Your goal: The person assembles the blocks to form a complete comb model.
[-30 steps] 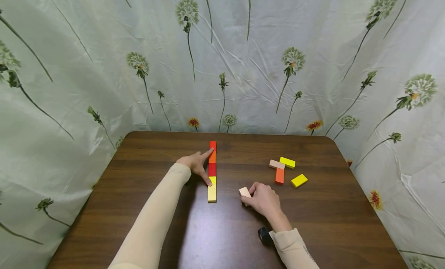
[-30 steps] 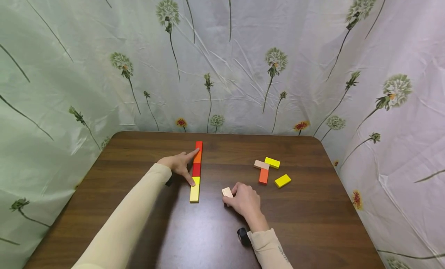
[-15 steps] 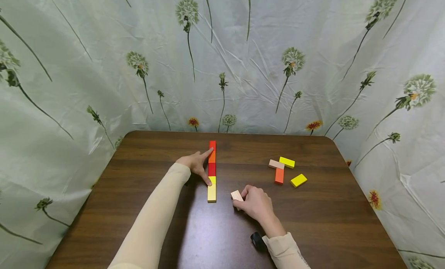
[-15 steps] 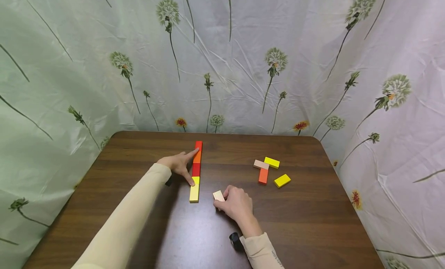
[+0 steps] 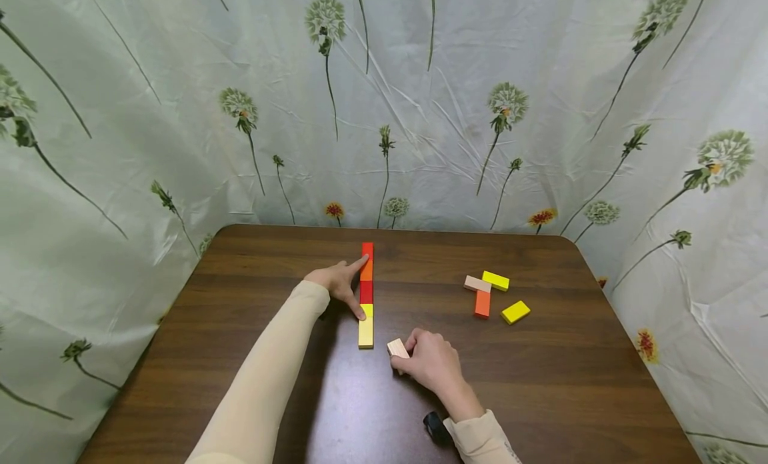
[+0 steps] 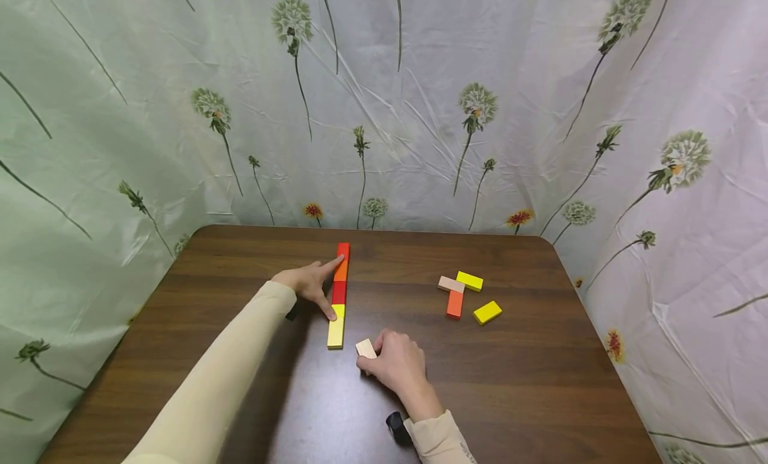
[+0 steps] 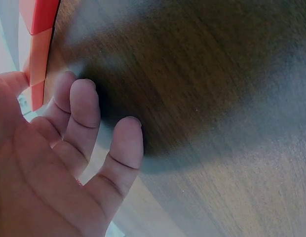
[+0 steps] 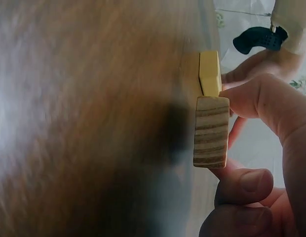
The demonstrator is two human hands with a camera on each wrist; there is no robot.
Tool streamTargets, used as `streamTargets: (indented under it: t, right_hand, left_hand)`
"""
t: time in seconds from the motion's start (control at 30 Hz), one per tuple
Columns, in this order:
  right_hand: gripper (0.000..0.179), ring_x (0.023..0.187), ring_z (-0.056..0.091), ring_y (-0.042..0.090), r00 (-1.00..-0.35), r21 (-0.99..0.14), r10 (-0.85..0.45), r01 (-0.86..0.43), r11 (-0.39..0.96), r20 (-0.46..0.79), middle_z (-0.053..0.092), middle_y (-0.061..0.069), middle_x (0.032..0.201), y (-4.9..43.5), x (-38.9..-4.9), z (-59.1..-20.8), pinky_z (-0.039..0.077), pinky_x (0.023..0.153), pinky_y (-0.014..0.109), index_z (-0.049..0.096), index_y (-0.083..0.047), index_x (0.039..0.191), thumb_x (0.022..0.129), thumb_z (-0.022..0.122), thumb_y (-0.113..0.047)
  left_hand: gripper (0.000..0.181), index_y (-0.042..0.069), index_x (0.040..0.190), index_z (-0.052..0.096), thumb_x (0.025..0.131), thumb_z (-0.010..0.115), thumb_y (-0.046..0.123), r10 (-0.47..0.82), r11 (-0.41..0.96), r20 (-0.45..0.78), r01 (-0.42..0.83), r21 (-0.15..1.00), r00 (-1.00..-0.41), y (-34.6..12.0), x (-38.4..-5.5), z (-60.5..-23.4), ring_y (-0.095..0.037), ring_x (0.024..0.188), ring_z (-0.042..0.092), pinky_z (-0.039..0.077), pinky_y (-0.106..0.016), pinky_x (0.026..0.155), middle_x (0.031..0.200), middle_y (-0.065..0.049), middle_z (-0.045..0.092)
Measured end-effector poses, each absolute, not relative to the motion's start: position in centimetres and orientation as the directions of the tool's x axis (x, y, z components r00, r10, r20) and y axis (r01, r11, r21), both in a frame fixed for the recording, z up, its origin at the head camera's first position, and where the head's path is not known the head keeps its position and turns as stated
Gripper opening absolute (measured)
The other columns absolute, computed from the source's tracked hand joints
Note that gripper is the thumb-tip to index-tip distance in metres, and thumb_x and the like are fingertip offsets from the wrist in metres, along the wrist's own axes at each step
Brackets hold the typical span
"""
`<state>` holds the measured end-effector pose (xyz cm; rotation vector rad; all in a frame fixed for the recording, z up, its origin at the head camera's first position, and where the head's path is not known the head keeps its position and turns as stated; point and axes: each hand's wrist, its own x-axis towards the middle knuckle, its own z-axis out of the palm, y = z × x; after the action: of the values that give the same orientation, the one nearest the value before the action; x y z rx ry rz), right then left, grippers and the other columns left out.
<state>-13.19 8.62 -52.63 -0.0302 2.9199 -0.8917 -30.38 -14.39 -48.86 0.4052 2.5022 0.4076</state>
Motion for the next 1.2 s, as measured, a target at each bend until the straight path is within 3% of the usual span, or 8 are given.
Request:
streamTargets:
  t: [0.37,1.2]
  right_hand:
    - [0.027,0.059,0.049,0.014,-0.990,-0.557,-0.080,-0.002,0.830,-0.115,0.057,-0.006,0.064,7.5,-12.5,-53.0,0.037,0.055,0.032,0.065,-0.019,0.081,0.073,0.084,-0.035]
    - [0.030,0.057,0.051,0.016,-0.994,-0.542,-0.088,-0.039,0.840,-0.064,0.059,-0.005,0.064,4.4,-11.2,-53.6,0.041,0.055,0.037,0.062,-0.022,0.076,0.070,0.084,-0.041]
  left_hand:
    - [0.145,0.031,0.175,0.006,0.068,0.101,0.054,0.367,0.908,-0.478,0.196,0.371,-0.798,-14.3,-30.5,-49.0,-0.048,0.160,0.032,0.036,-0.065,0.126,0.174,-0.031,0.021]
    - [0.142,0.029,0.175,0.008,0.070,0.100,0.055,0.408,0.886,-0.456,0.223,0.406,-0.791,-14.9,-30.5,-49.5,-0.048,0.163,0.026,0.032,-0.068,0.126,0.175,-0.033,0.017]
